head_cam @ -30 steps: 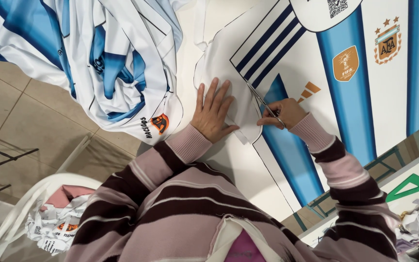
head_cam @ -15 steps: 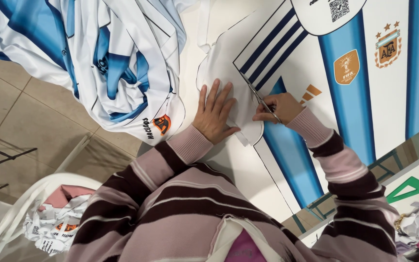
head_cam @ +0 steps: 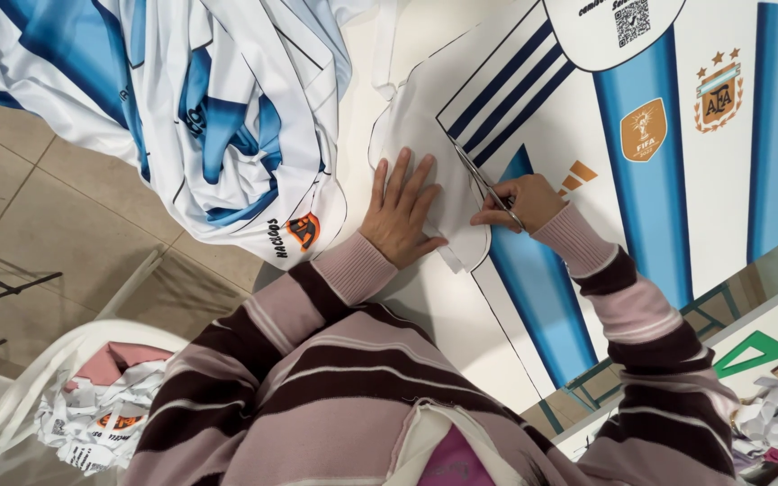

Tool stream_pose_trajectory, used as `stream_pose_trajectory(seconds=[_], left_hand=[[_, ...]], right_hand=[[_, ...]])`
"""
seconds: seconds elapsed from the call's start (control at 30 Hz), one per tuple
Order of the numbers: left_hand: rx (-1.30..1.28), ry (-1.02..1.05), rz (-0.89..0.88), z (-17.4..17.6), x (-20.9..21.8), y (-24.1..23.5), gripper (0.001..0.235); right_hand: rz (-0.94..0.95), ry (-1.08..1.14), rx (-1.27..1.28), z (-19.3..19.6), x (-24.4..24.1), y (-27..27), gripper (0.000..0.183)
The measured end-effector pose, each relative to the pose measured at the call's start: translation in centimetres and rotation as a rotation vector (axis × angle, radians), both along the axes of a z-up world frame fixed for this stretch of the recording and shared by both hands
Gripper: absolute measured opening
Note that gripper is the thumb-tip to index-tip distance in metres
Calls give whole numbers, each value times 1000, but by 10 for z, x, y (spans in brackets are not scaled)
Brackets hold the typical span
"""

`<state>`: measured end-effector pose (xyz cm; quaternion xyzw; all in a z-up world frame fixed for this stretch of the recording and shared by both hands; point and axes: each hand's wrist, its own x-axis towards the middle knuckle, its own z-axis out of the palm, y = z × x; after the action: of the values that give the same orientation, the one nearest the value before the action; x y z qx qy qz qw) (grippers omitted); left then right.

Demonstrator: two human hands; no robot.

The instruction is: The person uses scissors to cut a large piece of blue and white striped fabric, following a pre-drawn outline of a soccer jersey. They carefully maneuver the scissors along the curved lines of the pattern, separating the jersey shape from the surrounding material.

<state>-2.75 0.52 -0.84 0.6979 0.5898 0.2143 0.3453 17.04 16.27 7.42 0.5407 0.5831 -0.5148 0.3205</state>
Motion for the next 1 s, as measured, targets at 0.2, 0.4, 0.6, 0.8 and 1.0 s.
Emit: stream_pose_trajectory(seconds=[0.2,0.4,0.6,0.8,1.0], left_hand=[[-12,7,-2,-4,2,0,92],[-2,10,-6,0,0,0,92],[-2,4,-7,2,-2,1,92],[14,4,-8,3,-3,0,91],[5,11,-9,1,-2,1,91]], right_hand=[[-18,-4,-32,3,-5,5,40],[-17,168,-14,10,-21,14,38],[65,245,83,-1,-20,15,39],[43,123,18,4,-27,17,38],[4,86,6,-2,-23,16,39]])
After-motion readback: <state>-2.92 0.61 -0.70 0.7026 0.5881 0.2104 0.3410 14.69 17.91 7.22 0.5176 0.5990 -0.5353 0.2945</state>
